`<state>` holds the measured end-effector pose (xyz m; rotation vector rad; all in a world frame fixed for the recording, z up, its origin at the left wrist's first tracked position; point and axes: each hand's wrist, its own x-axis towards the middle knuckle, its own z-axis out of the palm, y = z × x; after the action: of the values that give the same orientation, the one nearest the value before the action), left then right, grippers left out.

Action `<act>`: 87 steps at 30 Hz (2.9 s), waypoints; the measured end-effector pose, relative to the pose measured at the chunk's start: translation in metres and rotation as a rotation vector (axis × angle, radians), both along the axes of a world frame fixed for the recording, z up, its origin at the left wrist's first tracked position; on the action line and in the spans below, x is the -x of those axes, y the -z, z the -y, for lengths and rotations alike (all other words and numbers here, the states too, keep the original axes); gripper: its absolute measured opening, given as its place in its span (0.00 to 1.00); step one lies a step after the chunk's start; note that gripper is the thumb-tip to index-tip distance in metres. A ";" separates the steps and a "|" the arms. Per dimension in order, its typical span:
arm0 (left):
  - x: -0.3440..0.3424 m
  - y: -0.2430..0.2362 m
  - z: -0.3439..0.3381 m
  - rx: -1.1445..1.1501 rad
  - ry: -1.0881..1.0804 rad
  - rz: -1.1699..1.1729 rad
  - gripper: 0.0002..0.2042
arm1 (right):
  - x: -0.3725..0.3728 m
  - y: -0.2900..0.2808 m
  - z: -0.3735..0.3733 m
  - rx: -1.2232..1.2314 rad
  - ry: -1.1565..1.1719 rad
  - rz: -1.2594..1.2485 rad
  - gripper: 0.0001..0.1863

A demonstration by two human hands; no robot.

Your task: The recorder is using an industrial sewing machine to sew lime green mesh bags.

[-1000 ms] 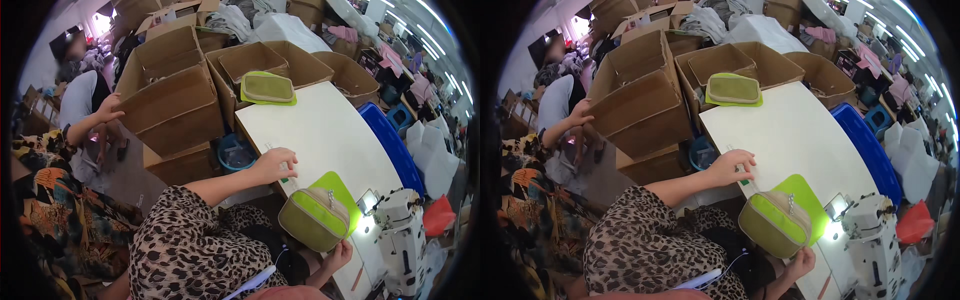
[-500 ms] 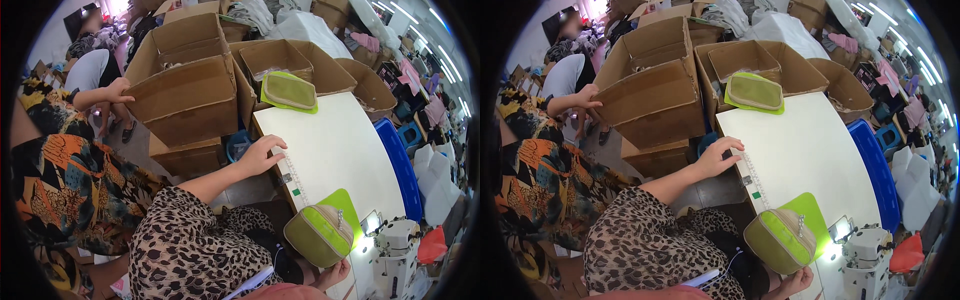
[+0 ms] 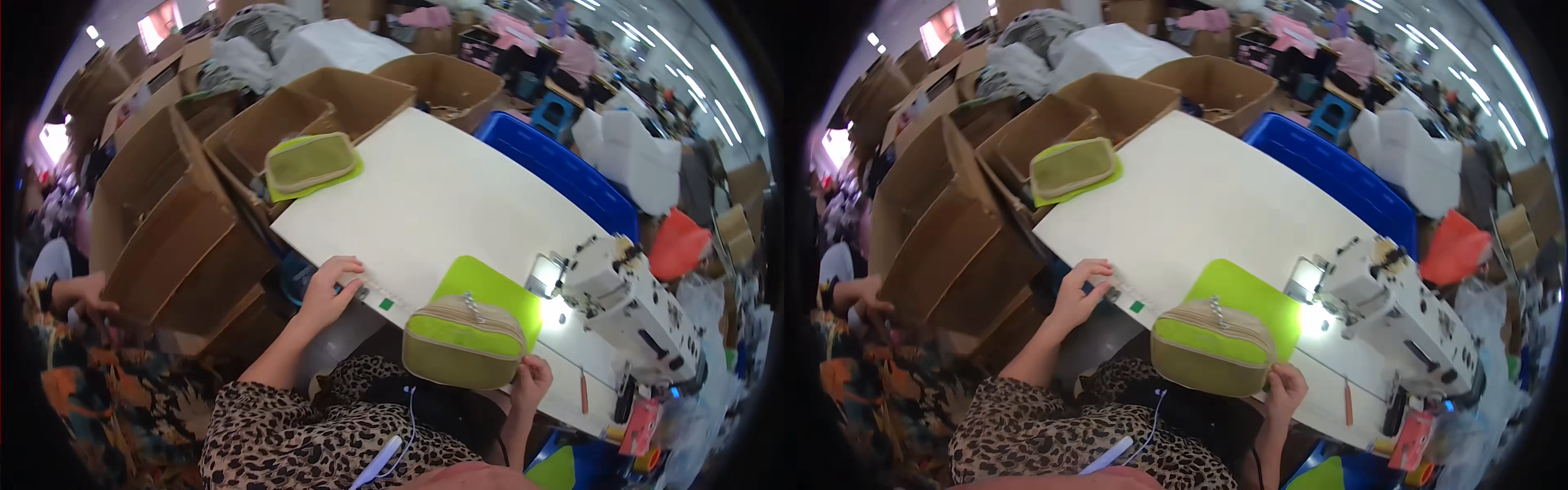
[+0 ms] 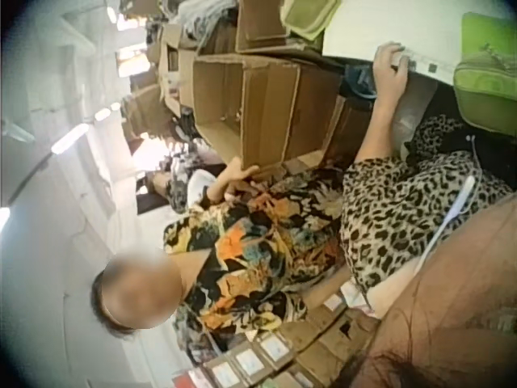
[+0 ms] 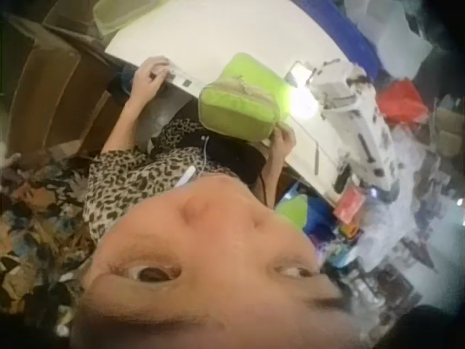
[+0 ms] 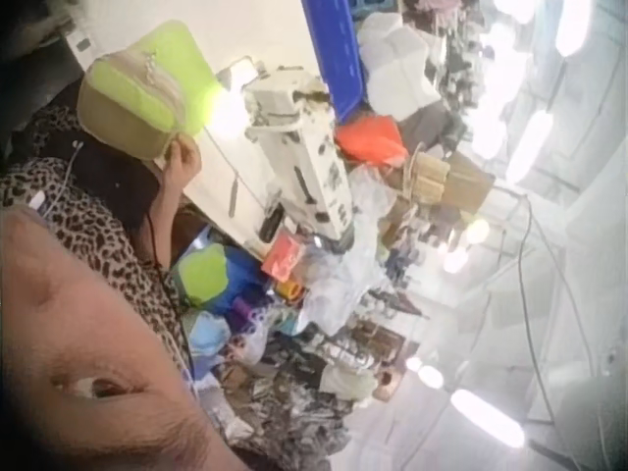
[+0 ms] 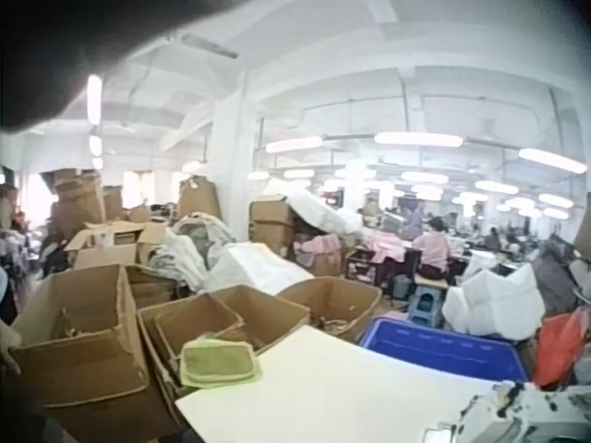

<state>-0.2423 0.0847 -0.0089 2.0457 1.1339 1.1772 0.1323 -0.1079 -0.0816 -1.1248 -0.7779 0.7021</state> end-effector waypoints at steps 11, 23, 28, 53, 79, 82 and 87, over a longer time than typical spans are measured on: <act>-0.036 -0.019 0.000 0.067 0.148 0.051 0.09 | 0.004 -0.004 -0.003 -0.058 -0.099 -0.044 0.08; -0.042 -0.021 0.002 0.089 0.209 0.027 0.09 | 0.005 -0.009 -0.004 -0.029 -0.104 -0.055 0.08; -0.048 -0.018 0.004 0.129 0.222 0.037 0.10 | 0.003 -0.007 -0.005 -0.065 -0.141 -0.075 0.08; -0.073 -0.002 0.026 0.781 0.763 0.157 0.24 | 0.002 -0.002 -0.001 -0.076 -0.152 -0.069 0.09; -0.054 -0.004 0.038 1.053 0.934 0.371 0.23 | 0.009 -0.019 0.007 -0.079 -0.390 -0.076 0.22; -0.055 -0.002 0.037 1.073 0.932 0.364 0.23 | 0.006 -0.015 0.011 -0.080 -0.416 -0.054 0.23; -0.054 -0.002 0.041 1.086 0.918 0.385 0.24 | 0.005 -0.014 0.013 -0.070 -0.465 -0.081 0.24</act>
<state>-0.1887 0.0437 -0.0065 1.1280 0.3482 0.2955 0.1270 -0.1212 -0.0680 -0.8508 -0.9985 1.0925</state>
